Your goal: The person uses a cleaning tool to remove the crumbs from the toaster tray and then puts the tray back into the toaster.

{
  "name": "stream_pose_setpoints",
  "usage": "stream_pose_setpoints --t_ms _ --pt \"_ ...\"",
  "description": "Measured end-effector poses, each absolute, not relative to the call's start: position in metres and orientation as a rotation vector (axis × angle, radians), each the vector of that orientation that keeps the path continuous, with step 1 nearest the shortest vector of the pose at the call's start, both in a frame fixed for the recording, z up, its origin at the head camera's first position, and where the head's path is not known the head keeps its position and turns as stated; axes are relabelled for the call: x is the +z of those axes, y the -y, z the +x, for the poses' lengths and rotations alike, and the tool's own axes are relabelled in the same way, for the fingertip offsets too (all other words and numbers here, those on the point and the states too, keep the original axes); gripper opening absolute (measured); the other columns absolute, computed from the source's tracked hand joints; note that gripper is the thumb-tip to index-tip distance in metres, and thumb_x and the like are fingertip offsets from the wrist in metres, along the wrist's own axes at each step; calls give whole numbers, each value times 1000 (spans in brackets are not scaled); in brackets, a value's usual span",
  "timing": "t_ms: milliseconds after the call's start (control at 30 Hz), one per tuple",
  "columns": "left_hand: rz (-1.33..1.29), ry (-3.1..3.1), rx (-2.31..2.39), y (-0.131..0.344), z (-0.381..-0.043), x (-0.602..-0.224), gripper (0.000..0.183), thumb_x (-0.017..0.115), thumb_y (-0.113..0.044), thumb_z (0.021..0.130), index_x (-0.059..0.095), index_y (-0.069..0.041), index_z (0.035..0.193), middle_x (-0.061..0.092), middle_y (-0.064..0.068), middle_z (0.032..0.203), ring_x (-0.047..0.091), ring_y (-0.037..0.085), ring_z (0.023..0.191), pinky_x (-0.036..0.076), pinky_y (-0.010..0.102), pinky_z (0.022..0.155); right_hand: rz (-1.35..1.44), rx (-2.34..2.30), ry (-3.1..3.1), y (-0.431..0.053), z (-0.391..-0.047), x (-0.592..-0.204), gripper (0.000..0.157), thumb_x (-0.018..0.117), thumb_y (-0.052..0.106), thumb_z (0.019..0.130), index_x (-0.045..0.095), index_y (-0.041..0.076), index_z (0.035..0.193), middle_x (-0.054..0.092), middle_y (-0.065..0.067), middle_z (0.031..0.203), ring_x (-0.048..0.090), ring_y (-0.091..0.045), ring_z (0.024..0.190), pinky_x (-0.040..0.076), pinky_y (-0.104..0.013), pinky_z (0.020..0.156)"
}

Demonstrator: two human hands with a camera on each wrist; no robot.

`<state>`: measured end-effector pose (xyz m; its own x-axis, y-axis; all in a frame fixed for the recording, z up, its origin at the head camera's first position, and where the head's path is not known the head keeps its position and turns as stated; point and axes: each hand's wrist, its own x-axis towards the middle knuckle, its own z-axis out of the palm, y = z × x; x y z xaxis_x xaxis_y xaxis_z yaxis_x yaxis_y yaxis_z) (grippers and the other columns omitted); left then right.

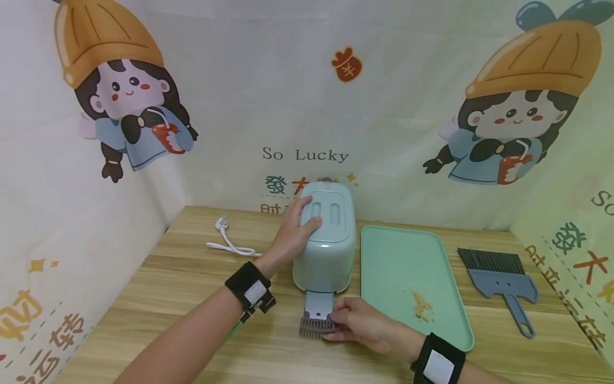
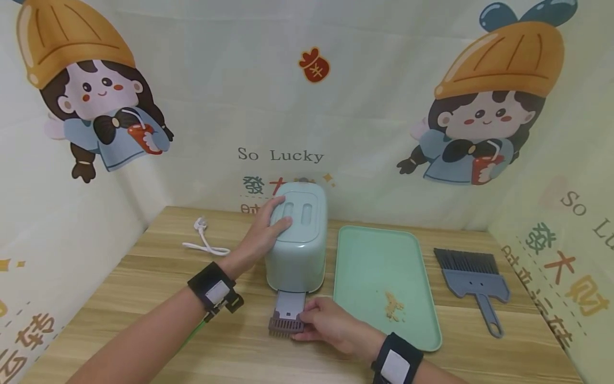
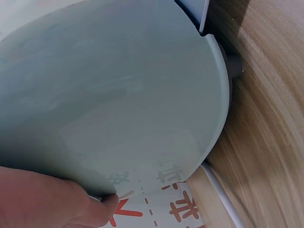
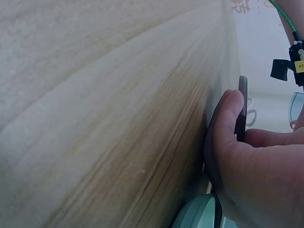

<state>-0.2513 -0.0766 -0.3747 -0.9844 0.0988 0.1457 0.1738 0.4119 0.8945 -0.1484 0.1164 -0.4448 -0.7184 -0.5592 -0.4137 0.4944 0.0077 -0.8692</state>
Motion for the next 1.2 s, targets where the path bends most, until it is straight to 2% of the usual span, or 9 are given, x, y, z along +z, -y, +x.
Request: stream_pose_setpoints --t_ms 200,400,733,1200 --pt "-256 2567 -1649 77 -252 -377 55 51 -32 98 29 -21 147 13 7 155 16 24 138 18 53 112 -54 -1820 -1572 -117 -153 -448 26 46 -1 97 36 -13 117 50 -27 111 60 -28 93 54 -40 86" --pt "-240 2572 -1656 77 -251 -376 54 50 -32 98 29 -22 147 9 4 156 10 24 140 15 54 112 -40 -1846 -1575 -116 -156 -447 28 46 -2 97 35 -15 119 48 -28 112 61 -27 94 53 -38 87" --pt "-249 2563 -1636 75 -252 -377 55 51 -31 98 30 -21 147 9 5 156 11 24 140 16 55 112 58 -1946 -1598 -112 -161 -446 36 47 -9 92 25 -14 121 38 -31 119 59 -30 100 51 -36 90" --pt "-260 2546 -1632 75 -252 -378 54 52 -30 97 31 -20 146 16 7 154 20 24 136 20 55 111 48 -1958 -1614 -112 -167 -448 30 49 -7 93 32 -16 116 46 -31 118 59 -28 102 50 -34 91"
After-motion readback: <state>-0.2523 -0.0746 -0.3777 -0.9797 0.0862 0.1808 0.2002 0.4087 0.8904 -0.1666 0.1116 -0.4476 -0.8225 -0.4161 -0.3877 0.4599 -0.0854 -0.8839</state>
